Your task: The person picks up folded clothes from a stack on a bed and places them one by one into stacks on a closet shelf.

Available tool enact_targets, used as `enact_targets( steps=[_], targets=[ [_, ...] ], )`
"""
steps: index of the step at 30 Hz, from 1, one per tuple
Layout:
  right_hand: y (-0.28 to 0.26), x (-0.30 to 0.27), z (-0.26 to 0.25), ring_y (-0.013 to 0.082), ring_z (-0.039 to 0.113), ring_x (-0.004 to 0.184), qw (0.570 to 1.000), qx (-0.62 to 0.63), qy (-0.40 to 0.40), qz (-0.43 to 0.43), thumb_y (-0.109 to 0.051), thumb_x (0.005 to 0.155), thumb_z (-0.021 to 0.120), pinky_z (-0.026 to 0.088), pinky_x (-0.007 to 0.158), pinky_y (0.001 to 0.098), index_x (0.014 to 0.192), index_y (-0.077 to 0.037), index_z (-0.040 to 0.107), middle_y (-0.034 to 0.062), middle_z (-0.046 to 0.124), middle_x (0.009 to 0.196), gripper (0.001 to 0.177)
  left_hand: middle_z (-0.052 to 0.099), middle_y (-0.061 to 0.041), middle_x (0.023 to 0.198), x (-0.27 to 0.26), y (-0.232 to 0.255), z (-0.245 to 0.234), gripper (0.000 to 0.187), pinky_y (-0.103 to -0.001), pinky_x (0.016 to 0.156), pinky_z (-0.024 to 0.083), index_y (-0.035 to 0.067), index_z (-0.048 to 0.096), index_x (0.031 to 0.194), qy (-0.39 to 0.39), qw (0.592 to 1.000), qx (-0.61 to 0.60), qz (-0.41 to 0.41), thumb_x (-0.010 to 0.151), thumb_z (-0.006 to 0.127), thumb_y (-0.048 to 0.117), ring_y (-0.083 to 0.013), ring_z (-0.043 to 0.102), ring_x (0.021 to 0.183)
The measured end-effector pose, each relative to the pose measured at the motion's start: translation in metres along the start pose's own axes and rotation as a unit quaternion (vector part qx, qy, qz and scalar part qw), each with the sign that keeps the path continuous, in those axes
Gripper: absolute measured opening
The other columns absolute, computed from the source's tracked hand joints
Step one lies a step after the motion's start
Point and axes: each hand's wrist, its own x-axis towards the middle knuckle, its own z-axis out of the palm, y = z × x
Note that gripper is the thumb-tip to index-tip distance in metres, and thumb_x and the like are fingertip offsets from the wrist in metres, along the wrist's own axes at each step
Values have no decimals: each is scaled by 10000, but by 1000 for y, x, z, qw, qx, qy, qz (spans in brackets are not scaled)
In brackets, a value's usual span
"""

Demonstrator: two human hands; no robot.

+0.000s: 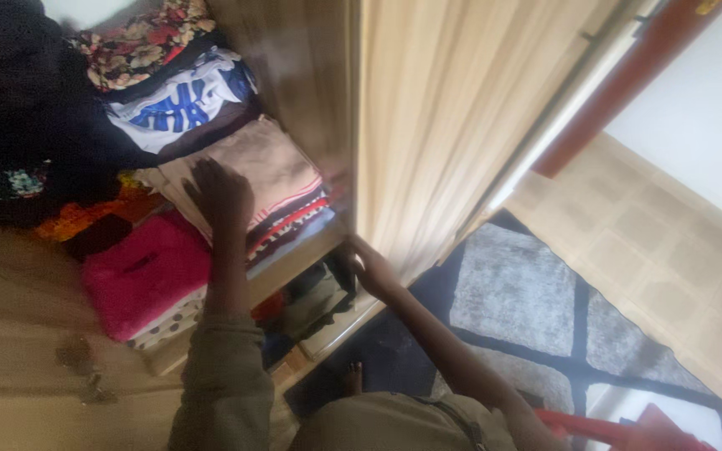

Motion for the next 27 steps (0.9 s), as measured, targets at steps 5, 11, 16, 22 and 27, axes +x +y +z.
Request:
enact_targets(
  steps=[5,11,16,22,27],
  targets=[
    [-5,-29,-25,313,690,1153,995,-14,-24,96,-150,994,602,570,961,410,1518,-143,467,205,687,1306,541,310,-305,1646,-28,36,-44,662,-635,1221,138,-93,335,1581,11,999,-44,-5,1095,421,347,-456,268,1521],
    [-11,-59,-47,295,679,1154,986,89,-11,142,-175,991,620,593,941,380,1554,-137,395,217,607,1377,607,231,-251,1683,-81,87,-84,721,-603,1262,115,15,269,1625,-2,994,-81,-74,1072,471,430,-389,202,1572],
    [7,-80,-58,286,682,1164,984,129,49,116,-170,993,641,602,935,384,1548,-121,418,209,577,1431,600,123,-229,1735,-119,117,-80,734,-584,1294,60,-7,151,1657,27,993,-74,-90,1144,448,426,-356,126,1616],
    [46,-101,-67,266,685,1141,977,120,121,125,-152,967,666,591,934,363,1528,-122,451,185,559,1456,601,-21,-179,1716,-159,180,-77,844,-600,1265,-22,9,50,1656,-77,969,-175,-159,1086,456,480,-365,49,1589],
    [71,-126,-83,255,720,1083,958,149,201,138,-184,949,711,588,869,347,1471,-128,514,154,656,1352,560,19,-175,1751,-210,246,-73,822,-625,1263,78,118,101,1686,-55,976,-187,-91,1060,546,412,-353,78,1609]
  ],
)
